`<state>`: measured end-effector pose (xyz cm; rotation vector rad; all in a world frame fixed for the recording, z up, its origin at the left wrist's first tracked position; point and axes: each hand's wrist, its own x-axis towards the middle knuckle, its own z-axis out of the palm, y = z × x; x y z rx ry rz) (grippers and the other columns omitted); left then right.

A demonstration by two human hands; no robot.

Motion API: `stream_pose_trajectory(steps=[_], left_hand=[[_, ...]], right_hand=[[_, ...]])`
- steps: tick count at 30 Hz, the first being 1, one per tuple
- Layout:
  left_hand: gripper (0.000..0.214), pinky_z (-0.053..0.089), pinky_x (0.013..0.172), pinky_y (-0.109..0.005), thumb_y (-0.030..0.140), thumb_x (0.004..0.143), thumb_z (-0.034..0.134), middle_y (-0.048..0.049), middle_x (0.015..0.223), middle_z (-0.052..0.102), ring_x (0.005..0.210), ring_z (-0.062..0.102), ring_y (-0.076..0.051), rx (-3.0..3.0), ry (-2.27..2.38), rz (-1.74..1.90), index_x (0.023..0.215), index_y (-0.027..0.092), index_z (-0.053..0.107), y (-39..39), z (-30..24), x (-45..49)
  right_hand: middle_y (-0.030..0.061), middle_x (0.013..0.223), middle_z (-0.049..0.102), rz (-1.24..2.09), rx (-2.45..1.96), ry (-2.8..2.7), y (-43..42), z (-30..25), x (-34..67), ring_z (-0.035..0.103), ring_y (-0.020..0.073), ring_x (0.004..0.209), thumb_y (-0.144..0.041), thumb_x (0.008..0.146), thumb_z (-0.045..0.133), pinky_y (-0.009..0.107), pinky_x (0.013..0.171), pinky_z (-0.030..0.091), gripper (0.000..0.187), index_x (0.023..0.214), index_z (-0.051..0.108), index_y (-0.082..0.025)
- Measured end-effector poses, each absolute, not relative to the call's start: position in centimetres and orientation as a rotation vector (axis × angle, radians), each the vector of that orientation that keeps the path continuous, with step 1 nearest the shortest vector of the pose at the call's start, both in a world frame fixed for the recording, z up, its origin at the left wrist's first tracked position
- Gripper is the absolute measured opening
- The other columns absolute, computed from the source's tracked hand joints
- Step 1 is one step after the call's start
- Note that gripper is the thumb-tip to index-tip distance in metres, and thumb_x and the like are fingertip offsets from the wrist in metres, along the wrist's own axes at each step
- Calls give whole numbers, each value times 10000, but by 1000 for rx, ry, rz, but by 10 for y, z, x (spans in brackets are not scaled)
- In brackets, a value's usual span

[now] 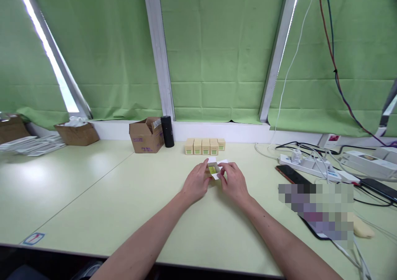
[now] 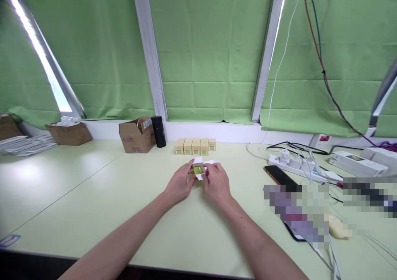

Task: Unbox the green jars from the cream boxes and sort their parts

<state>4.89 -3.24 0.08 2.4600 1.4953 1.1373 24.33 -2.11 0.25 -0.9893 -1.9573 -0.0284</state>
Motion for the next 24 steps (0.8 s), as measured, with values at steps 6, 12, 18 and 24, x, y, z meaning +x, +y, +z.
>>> stream_pose_trajectory(steps=[6,12,18,24], left_hand=[[726,503,1079,-525,169,920,581,-144,1378,630,1290,583,-306,2440,1512,1117,1588,188,297,-33,1,48],[740,531,1033,-540,186,924,586,-147,1354,632,1270,586,-317,2511,1495,1140,1596,211,279,-33,0,48],[734,573,962,-508,225,955,575,-135,1342,626,1253,583,-313,2624,1479,1076,1606,254,238,-37,2,49],[760,603,865,-456,240,973,572,-136,1346,608,1213,591,-312,2780,1494,947,1616,291,171,-43,6,53]], right_hand=[[65,856,678,7,-925,-1964,-19,3,243,581,300,993,-119,934,554,451,779,566,296,1209,599,-218],[85,1010,677,23,-817,-1883,-21,2,241,587,276,1014,-87,916,524,453,836,567,263,1117,616,-229],[91,968,663,174,-937,-1773,-18,1,240,602,269,928,-170,909,578,429,757,562,117,934,678,-225],[88,911,603,167,-1033,-1724,-15,-5,237,595,279,921,-215,897,629,438,745,559,120,799,697,-233]])
